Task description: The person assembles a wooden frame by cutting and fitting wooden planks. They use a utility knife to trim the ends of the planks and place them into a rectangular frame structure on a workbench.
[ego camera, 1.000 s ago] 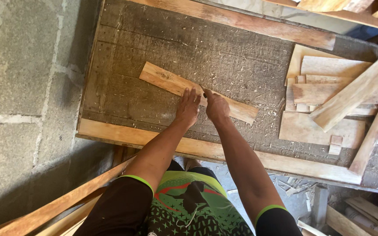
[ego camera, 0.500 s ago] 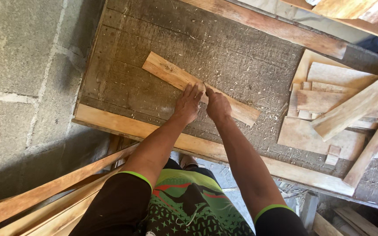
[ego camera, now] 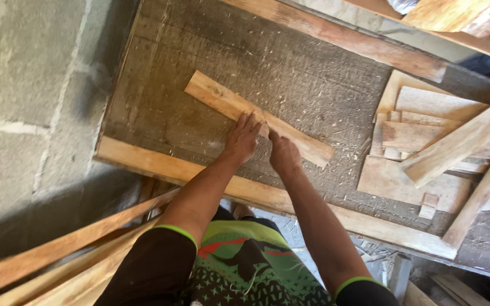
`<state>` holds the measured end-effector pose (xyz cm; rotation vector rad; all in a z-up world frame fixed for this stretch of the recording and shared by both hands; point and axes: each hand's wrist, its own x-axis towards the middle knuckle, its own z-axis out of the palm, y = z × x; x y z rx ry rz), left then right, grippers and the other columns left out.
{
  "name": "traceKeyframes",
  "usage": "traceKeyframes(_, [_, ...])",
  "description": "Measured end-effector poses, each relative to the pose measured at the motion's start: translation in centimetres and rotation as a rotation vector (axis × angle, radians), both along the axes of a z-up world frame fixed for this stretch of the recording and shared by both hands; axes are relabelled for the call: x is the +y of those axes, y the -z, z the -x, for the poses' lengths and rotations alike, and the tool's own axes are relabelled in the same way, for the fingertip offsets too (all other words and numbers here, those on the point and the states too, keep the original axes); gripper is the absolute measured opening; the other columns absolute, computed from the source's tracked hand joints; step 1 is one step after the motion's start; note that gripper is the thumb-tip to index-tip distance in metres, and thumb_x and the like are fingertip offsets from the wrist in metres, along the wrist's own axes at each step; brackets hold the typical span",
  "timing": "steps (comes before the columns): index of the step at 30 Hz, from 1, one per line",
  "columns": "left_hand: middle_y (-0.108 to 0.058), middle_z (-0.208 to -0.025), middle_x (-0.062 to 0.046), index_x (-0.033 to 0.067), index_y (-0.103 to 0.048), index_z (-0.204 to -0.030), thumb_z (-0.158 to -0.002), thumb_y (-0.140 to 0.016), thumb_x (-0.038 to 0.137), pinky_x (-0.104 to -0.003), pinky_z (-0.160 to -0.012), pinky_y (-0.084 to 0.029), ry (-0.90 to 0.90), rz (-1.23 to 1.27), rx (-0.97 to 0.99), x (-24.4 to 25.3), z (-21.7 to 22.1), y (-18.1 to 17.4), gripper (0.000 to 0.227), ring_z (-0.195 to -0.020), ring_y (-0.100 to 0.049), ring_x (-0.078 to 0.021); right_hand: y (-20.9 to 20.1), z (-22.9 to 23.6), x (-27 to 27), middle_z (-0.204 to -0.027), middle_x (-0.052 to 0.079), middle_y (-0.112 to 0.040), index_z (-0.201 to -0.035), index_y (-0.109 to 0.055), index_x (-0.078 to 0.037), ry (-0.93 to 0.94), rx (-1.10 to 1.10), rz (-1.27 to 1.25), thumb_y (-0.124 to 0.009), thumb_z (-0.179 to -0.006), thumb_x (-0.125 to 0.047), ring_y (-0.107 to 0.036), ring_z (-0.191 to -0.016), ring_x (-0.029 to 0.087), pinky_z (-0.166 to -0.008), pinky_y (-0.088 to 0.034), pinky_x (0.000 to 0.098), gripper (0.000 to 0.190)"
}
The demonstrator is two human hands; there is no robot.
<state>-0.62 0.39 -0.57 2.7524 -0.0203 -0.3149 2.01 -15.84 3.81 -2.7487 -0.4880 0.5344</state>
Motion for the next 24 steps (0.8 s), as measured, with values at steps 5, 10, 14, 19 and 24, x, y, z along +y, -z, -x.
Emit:
traceKeyframes(5, [-0.022,-0.17,-0.011,0.016,-0.045,-0.154,-0.087,-0.064,0.008,-0.045,-0.124,-0.024,0.016,-0.032,-0.048,-0.2,0.3,1.5,0.07,-0.156,-0.017,-0.0351,0.9,0.5,-0.9,-0.104,0.022,-0.073,-0.133,-0.061,-0.019,0.031,-0.039,-0.103,-0.059,-0.086,0.008,-0.072,-0.091,0.041,-0.077,-0.058,0.0518,0.054])
traceKeyframes(10, [-0.022,-0.168,-0.012,0.0161,-0.044,-0.154,-0.088,-0.064,0.013,-0.047,-0.124,-0.022,0.028,-0.043,-0.074,-0.2,0.4,1.6,0.069,-0.155,-0.016,-0.0363,0.6,0.8,-1.5,-0.111,0.022,-0.073,-0.136,-0.055,-0.018,0.053,-0.029,-0.197,-0.054,-0.096,0.001,-0.071,-0.095,0.044,-0.078,-0.056,0.0558,0.044])
traceKeyframes(14, [-0.021,-0.168,-0.012,0.0173,-0.044,-0.154,-0.088,-0.062,0.014,-0.048,-0.122,-0.021,0.034,-0.061,-0.042,-0.1,-0.2,0.7,0.069,-0.153,-0.015,-0.036,-0.7,1.7,-2.3,-0.117,0.02,-0.072,-0.138,-0.051,-0.017,0.078,-0.126,-0.333,-0.049,-0.098,0.001,-0.071,-0.095,0.043,-0.076,-0.059,0.055,0.044])
traceKeyframes(19, [-0.021,-0.17,-0.014,0.0139,-0.041,-0.156,-0.091,-0.061,0.018,-0.048,-0.127,-0.018,0.057,-0.145,-0.029,-0.8,0.2,-1.1,0.068,-0.156,-0.014,-0.0382,-2.2,2.8,-6.1,-0.12,0.016,-0.074,-0.137,-0.049,-0.018,0.242,-0.134,-0.388,-0.047,-0.1,-0.002,-0.074,-0.095,0.04,-0.07,-0.062,0.0527,0.04])
traceKeyframes(24, [-0.015,-0.168,-0.02,0.015,-0.029,-0.159,-0.102,-0.054,0.038,-0.054,-0.126,-0.009,0.052,-0.165,0.021,-2.7,0.3,-2.1,0.067,-0.156,-0.01,-0.0375,-2.5,3.8,-10.1,-0.112,0.019,-0.074,-0.14,-0.05,-0.019,0.335,-0.222,-0.324,-0.056,-0.102,-0.008,-0.073,-0.093,0.042,-0.071,-0.059,0.0546,0.039])
